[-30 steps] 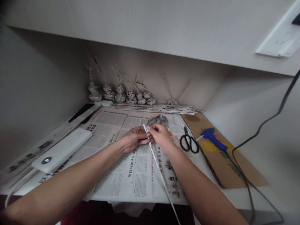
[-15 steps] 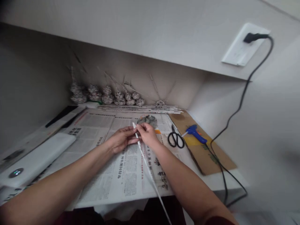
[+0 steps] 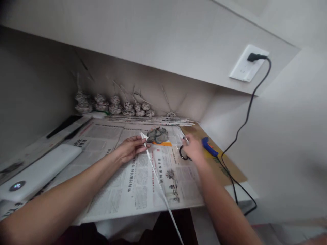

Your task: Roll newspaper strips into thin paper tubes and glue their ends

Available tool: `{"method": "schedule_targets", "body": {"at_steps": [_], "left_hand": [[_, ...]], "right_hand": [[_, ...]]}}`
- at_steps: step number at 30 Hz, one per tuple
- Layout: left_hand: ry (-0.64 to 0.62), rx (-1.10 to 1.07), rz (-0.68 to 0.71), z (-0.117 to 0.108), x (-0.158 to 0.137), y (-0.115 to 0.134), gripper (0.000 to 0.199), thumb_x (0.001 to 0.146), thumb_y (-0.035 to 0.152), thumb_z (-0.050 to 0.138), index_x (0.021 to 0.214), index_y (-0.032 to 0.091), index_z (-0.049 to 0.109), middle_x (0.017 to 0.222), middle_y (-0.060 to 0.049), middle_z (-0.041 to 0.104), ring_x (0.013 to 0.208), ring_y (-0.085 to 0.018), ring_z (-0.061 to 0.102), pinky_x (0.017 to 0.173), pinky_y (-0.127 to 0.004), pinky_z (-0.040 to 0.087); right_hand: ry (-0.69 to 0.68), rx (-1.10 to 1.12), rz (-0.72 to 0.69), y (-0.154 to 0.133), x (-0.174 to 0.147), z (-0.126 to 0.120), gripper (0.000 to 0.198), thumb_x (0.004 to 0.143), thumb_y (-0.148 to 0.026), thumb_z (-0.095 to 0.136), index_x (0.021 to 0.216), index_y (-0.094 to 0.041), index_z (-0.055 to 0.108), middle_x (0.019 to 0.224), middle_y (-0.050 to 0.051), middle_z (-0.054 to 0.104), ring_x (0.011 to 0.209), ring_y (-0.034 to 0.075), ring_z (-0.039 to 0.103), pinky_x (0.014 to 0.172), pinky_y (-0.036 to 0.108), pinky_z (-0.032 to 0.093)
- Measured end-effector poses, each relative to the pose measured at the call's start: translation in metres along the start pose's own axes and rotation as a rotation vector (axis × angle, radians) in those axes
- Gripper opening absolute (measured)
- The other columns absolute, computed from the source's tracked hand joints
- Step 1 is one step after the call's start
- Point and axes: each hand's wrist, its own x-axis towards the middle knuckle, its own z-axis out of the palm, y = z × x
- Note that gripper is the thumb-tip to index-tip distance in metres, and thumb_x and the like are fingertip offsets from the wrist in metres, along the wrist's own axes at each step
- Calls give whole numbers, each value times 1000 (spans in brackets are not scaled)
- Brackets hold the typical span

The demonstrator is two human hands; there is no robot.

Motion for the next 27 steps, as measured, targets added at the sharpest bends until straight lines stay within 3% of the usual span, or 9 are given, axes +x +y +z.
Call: {"method": "schedule_targets", "body": {"at_steps": [2, 5, 9, 12, 15, 17, 20, 23, 27], "left_hand": [[9, -5, -15, 1, -1, 1, 12, 74, 0, 60, 76, 10, 55, 73, -6, 64, 67, -20, 69, 55, -22, 57], [2, -1, -28, 2, -2, 1, 12, 74, -1, 59, 78, 9, 56, 77, -8, 65, 68, -20, 69, 56, -22, 57], [-23, 22, -24, 1, -1, 0, 11, 74, 0, 60, 82, 8, 59, 80, -9, 66, 70, -21, 69, 55, -21, 57], [-29, 37, -19, -1, -1, 0, 13, 72, 1, 61, 83, 9, 60, 83, -9, 66, 70, -21, 69, 54, -22, 57], [-23, 50, -7, -2, -1, 1, 16, 70, 2, 64, 83, 11, 60, 82, -8, 67, 68, -20, 69, 52, -22, 56], [-14, 55, 9, -3, 0, 1, 17, 69, 2, 65, 83, 11, 61, 81, -7, 67, 67, -19, 69, 51, -21, 56], [16, 8, 30, -3, 1, 2, 16, 68, 0, 65, 79, 11, 60, 78, -7, 66, 66, -17, 68, 54, -21, 56], [54, -82, 47, -2, 2, 4, 16, 68, -3, 61, 74, 11, 56, 74, -7, 66, 65, -17, 68, 58, -23, 57], [78, -103, 71, -2, 2, 5, 15, 70, -3, 58, 76, 10, 54, 73, -7, 64, 66, -18, 68, 58, -23, 57]], "right_hand": [[2, -287, 164, 40, 2, -17, 40, 78, -41, 53, 108, -15, 61, 107, 19, 63, 102, 32, 58, 85, 43, 42], [-144, -412, 338, 79, 5, -31, 43, 77, -35, 53, 114, -13, 58, 106, 21, 64, 98, 32, 61, 80, 39, 45], [-138, -417, 356, 83, 3, -29, 51, 74, -29, 53, 121, -10, 51, 106, 20, 64, 98, 31, 61, 78, 36, 46], [-62, -367, 300, 64, 0, -25, 57, 72, -28, 55, 125, -9, 47, 105, 19, 65, 94, 31, 62, 76, 35, 46], [53, -197, 171, 35, -4, -28, 50, 78, -40, 50, 121, -14, 54, 91, 14, 68, 82, 28, 63, 68, 34, 46], [62, -76, 72, 11, -6, -35, 48, 80, -51, 46, 113, -19, 60, 78, 9, 68, 72, 26, 62, 62, 33, 44], [71, 8, -114, -34, -8, -46, 43, 81, -49, 47, 112, -23, 61, 74, 6, 66, 63, 22, 58, 58, 31, 41], [230, -32, -355, -77, -10, -47, 38, 82, -36, 46, 115, -22, 59, 87, 9, 67, 73, 24, 57, 65, 34, 40], [393, 33, -564, -107, -15, -23, 39, 84, -28, 43, 120, -19, 53, 101, 11, 63, 90, 27, 53, 79, 39, 37]]}}
